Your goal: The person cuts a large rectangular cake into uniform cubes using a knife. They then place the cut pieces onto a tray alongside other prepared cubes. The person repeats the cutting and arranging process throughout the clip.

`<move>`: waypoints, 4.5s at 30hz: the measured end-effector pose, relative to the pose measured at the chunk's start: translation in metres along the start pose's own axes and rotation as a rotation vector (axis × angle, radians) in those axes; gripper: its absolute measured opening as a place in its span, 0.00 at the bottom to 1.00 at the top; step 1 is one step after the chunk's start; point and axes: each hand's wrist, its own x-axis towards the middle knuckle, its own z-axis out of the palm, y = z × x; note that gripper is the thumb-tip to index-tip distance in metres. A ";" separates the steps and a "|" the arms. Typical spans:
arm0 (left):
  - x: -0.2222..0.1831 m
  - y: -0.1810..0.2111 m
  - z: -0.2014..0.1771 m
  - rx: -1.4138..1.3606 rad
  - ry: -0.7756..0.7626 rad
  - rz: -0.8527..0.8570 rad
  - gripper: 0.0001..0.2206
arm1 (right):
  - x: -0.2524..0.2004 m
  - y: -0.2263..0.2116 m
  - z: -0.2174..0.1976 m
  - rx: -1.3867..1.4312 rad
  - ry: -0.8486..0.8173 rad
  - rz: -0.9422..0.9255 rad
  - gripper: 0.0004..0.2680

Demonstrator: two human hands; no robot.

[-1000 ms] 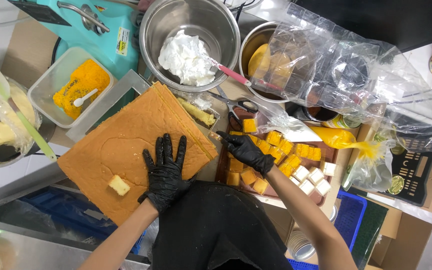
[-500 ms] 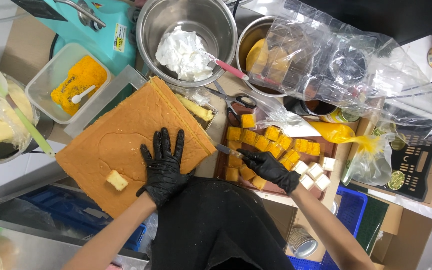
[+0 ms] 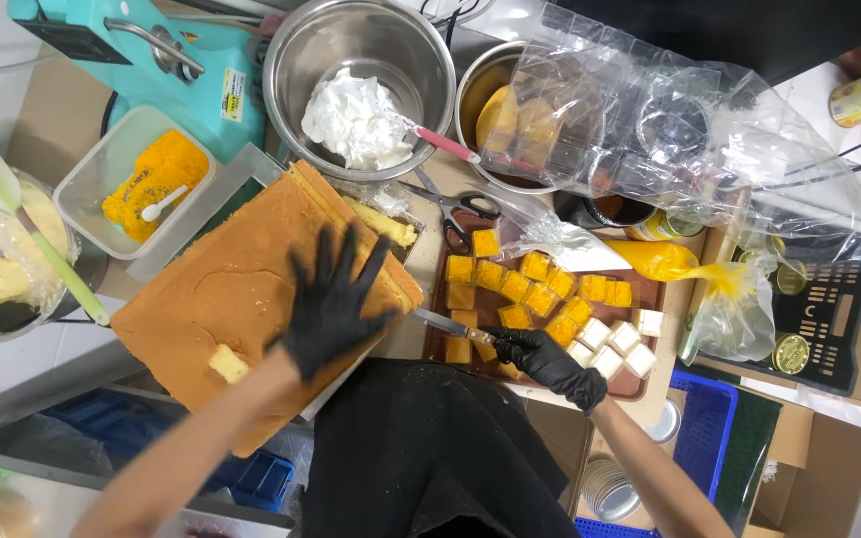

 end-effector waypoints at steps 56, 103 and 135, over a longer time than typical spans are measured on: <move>0.132 -0.174 0.068 -0.487 -0.151 0.474 0.20 | 0.165 -0.097 0.083 0.506 0.009 -0.236 0.13; 0.176 -0.144 0.060 0.001 -0.642 0.459 0.17 | 0.087 -0.089 0.024 0.267 0.014 0.202 0.12; 0.179 -0.177 0.043 -0.259 -0.829 -0.059 0.28 | 0.161 -0.051 0.097 0.122 0.064 -0.295 0.11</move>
